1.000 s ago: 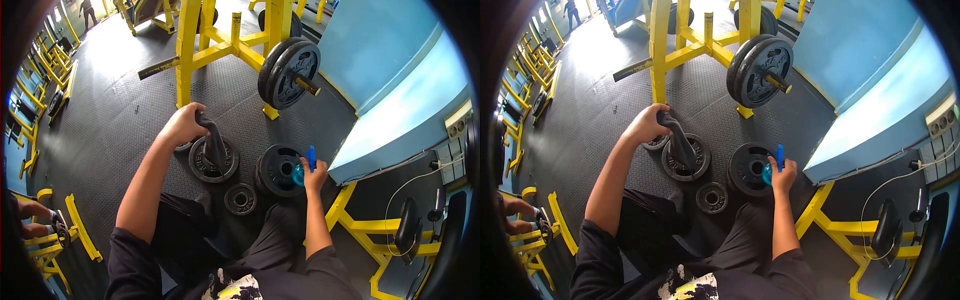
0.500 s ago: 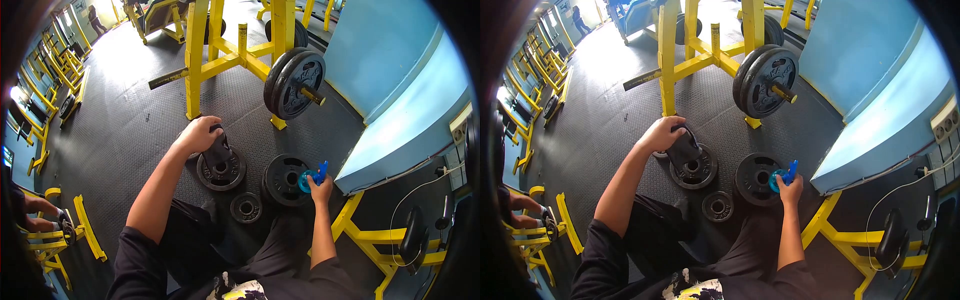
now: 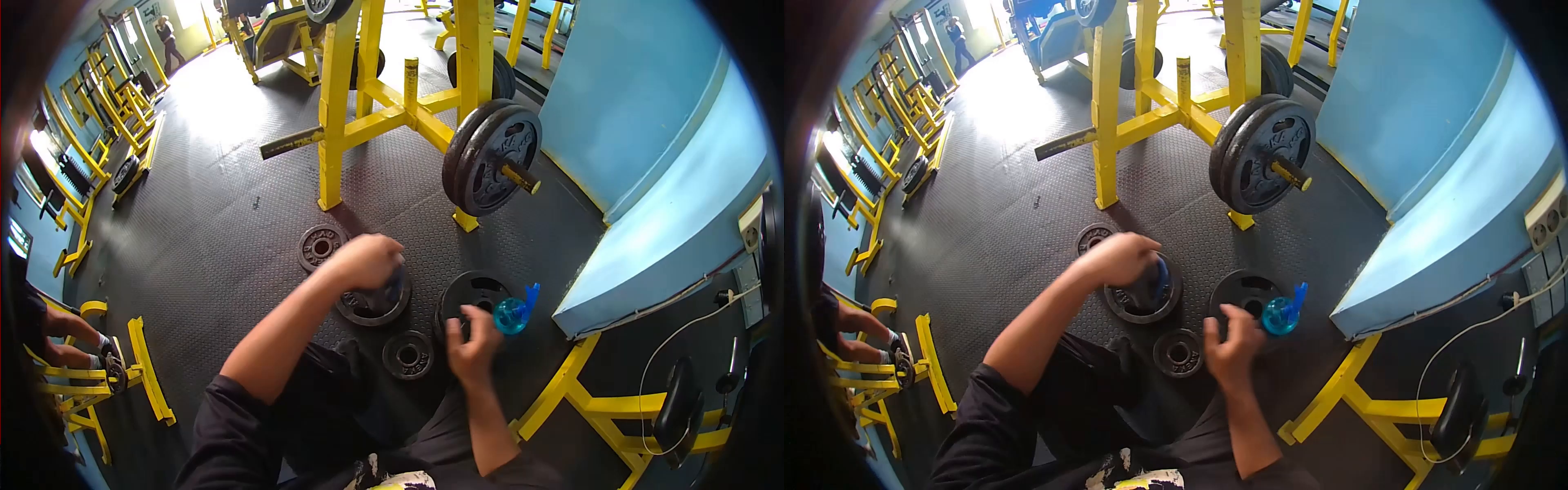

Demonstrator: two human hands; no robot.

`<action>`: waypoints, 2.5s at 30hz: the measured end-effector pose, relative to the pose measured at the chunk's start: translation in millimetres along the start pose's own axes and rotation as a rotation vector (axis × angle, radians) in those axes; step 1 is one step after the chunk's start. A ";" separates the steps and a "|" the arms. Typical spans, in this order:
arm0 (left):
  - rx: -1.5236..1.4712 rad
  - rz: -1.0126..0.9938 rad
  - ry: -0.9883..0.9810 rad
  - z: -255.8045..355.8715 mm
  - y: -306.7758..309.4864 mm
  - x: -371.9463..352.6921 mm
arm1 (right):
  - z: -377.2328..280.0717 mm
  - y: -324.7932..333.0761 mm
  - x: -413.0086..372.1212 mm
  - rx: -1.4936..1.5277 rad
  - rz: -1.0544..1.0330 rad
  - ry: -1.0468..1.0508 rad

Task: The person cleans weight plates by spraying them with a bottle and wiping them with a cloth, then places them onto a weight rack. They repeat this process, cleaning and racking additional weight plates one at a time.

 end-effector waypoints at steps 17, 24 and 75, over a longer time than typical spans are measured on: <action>0.170 -0.129 0.347 -32.6 16.6 -49.0 | 48.4 -215.3 -42.4 0.060 -0.296 -0.256; 0.042 0.140 0.389 -67.0 46.7 -74.7 | 68.4 -304.7 6.5 -0.486 -0.487 -0.038; -0.030 0.069 0.380 -105.5 32.9 1.6 | -22.9 -376.5 -12.9 -0.435 -0.871 0.231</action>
Point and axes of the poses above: each hand's wrist, its own x-axis towards the middle knuckle, its own y-axis out of the back of the hand, z = x × y, the point moved 1 cm from there along x, towards the middle knuckle, and after that the axes turned 4 degrees about -z, right-handed, at the moved point
